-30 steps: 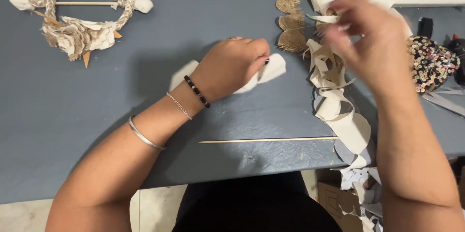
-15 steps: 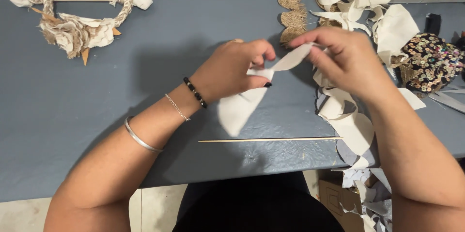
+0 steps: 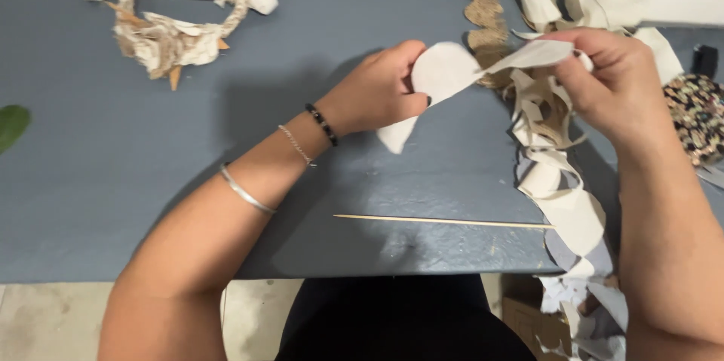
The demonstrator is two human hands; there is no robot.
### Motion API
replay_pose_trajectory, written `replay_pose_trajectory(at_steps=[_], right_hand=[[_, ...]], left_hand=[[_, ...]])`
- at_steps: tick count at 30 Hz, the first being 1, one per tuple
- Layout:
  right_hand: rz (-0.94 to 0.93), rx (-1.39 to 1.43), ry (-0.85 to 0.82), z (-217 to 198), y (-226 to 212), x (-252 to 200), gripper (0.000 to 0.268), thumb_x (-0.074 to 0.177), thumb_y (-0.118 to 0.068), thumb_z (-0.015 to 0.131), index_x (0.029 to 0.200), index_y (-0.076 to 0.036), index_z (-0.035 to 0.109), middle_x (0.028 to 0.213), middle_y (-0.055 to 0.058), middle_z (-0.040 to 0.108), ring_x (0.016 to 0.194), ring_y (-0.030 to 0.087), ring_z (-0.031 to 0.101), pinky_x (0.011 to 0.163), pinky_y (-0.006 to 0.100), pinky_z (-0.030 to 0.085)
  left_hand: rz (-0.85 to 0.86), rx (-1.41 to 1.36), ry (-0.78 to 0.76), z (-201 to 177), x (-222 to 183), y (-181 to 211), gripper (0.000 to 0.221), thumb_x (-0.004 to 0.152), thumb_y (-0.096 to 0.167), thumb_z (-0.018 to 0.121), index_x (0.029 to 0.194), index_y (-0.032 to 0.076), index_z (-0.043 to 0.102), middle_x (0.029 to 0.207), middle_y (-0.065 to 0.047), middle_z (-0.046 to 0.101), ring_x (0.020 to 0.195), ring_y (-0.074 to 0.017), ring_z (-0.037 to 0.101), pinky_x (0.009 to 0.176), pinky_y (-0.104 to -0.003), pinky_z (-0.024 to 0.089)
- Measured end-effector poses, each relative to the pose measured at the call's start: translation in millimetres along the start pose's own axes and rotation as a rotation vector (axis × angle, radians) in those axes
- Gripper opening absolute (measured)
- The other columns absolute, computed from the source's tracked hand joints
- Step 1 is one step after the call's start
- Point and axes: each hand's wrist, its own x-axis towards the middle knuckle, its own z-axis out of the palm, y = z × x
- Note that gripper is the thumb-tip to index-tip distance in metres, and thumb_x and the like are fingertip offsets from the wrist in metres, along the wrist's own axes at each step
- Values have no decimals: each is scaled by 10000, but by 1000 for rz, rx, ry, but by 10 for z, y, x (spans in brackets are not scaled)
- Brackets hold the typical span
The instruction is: Assembling decorative fabric flowers by folding petals and using a hot glue gun
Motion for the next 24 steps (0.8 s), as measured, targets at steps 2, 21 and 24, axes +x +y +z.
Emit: replay_pose_trajectory(at_steps=[2,21,24], right_hand=[[-143,29,42,-6,-75,-41,336,1127,-97,559,1457,-74,624,1050,29,645,945,89,579,830,236,454],[-61,7,127,87,336,30,175,1178,-228,722,1141,-56,722,994,24,675,876,63,523,686,222,399],[-181,-51,121,91,519,79,126,1179,-106,731,1202,17,718,1099,106,695,993,140,606,811,252,472]], left_hand=[[-86,-155,16,-41,-8,71,242,742,206,628,978,154,620,866,47,673,746,-92,591,662,-253,475],[-60,-215,-159,-203,25,-77,255,783,273,869,975,178,729,763,94,667,668,-34,557,589,-209,405],[-94,-128,-165,-243,25,-68,261,769,308,864,964,198,731,757,103,692,712,-33,609,637,-210,439]])
